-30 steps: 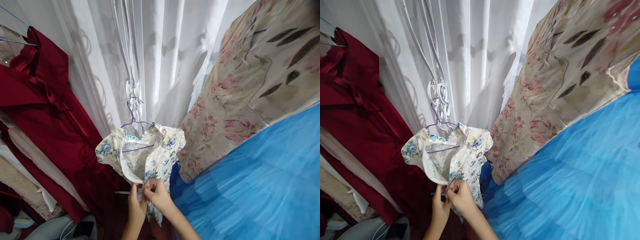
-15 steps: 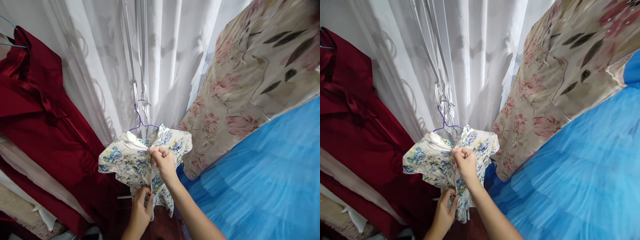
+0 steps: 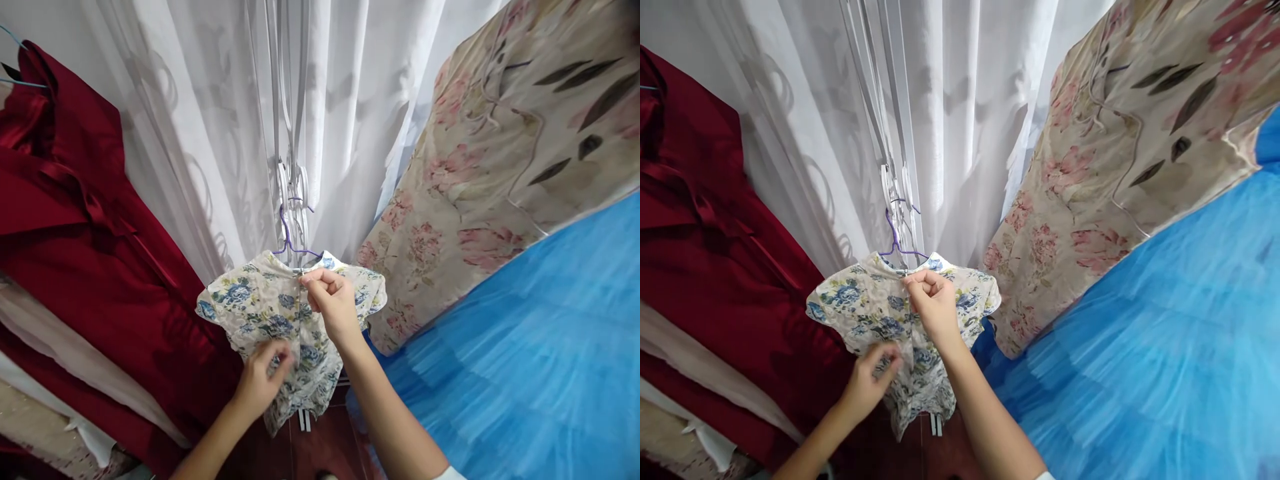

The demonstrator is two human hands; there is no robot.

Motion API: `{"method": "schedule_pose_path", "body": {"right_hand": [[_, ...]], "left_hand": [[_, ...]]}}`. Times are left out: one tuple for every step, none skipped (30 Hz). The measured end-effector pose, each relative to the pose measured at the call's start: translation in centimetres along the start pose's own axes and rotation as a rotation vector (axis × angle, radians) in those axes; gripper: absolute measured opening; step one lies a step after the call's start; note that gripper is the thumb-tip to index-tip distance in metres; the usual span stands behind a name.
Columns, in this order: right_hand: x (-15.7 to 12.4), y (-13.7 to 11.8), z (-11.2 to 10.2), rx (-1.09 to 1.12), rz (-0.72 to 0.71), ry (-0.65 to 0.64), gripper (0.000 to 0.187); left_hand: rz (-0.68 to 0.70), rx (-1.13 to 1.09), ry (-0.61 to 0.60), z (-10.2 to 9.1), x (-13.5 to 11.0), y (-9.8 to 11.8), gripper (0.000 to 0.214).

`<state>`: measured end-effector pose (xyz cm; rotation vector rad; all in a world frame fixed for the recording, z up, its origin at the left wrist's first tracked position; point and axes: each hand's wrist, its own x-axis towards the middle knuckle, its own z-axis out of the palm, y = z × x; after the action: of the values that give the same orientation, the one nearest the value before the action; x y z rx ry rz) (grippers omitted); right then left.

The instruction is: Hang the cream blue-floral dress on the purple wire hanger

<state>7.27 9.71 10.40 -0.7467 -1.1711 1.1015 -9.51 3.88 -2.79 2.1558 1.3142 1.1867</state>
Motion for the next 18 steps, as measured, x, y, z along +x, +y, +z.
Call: {"method": "schedule_pose_path", "body": {"right_hand": [[-0.2,-0.2,-0.1,-0.014,-0.002,-0.019,0.020],[-0.4,-0.4,-0.3,-0.031,-0.006,-0.038,0.021],[-0.6,-0.6,-0.4,-0.054,-0.013,-0.056,0.022],[-0.9,-0.8,-0.5,-0.078,-0.022,-0.068,0.023],[-1.0,-1.0,-0.6,-0.105,-0.033,-0.081,0.024],[-1.2,-1.2,-0.7,-0.129,-0.045,-0.093,0.025],[-1.3,-1.2,-0.8,-0.143,-0.059,-0.102,0.026],[-1.4,-1.1,-0.9,-0.146,-0.074,-0.106,0.026],[-1.4,-0.8,-1.0,-0.138,-0.089,-0.103,0.026],[-1.5,-0.4,-1.1,-0.124,-0.102,-0.095,0.026],[-1.5,0.0,-1.2,-0.109,-0.114,-0.083,0.026],[-1.5,0.6,-1.2,-0.100,-0.123,-0.070,0.026],[-1.5,1.1,-1.3,-0.099,-0.129,-0.063,0.026],[-1.6,1.7,-1.3,-0.104,-0.129,-0.061,0.025],[-1.6,2.1,-1.4,-0.115,-0.127,-0.064,0.024],[-1.7,2.6,-1.6,-0.127,-0.119,-0.070,0.022],[-1.9,3.0,-1.8,-0.136,-0.105,-0.079,0.022],[-2.1,3.4,-2.1,-0.143,-0.086,-0.090,0.022]], "left_hand": [[0.042,-0.001,0.105,-1.3,1.8,1.0,0.015],[0.085,0.005,0.173,-2.4,3.7,2.0,0.022],[0.135,0.008,0.221,-3.5,5.5,3.1,0.030],[0.176,0.015,0.251,-4.4,7.2,4.2,0.037],[0.198,0.036,0.251,-5.1,8.7,5.2,0.038],[0.239,0.059,0.252,-5.5,9.9,6.0,0.031],[0.278,0.087,0.255,-5.7,10.8,6.7,0.024],[0.317,0.115,0.267,-5.8,11.5,7.3,0.016],[0.354,0.142,0.292,-5.7,11.9,7.7,0.011],[0.382,0.167,0.328,-5.5,12.1,8.0,0.009],[0.398,0.192,0.376,-5.3,12.2,8.2,0.007],[0.402,0.213,0.425,-5.2,12.2,8.4,0.006],[0.398,0.232,0.474,-5.0,12.1,8.4,0.006],[0.384,0.246,0.523,-5.0,12.1,8.4,0.007],[0.357,0.246,0.570,-5.0,12.2,8.3,0.008],[0.318,0.229,0.620,-5.2,12.3,7.9,0.009],[0.271,0.195,0.674,-5.5,12.5,7.4,0.010],[0.222,0.151,0.737,-6.0,12.7,6.8,0.012]]}}
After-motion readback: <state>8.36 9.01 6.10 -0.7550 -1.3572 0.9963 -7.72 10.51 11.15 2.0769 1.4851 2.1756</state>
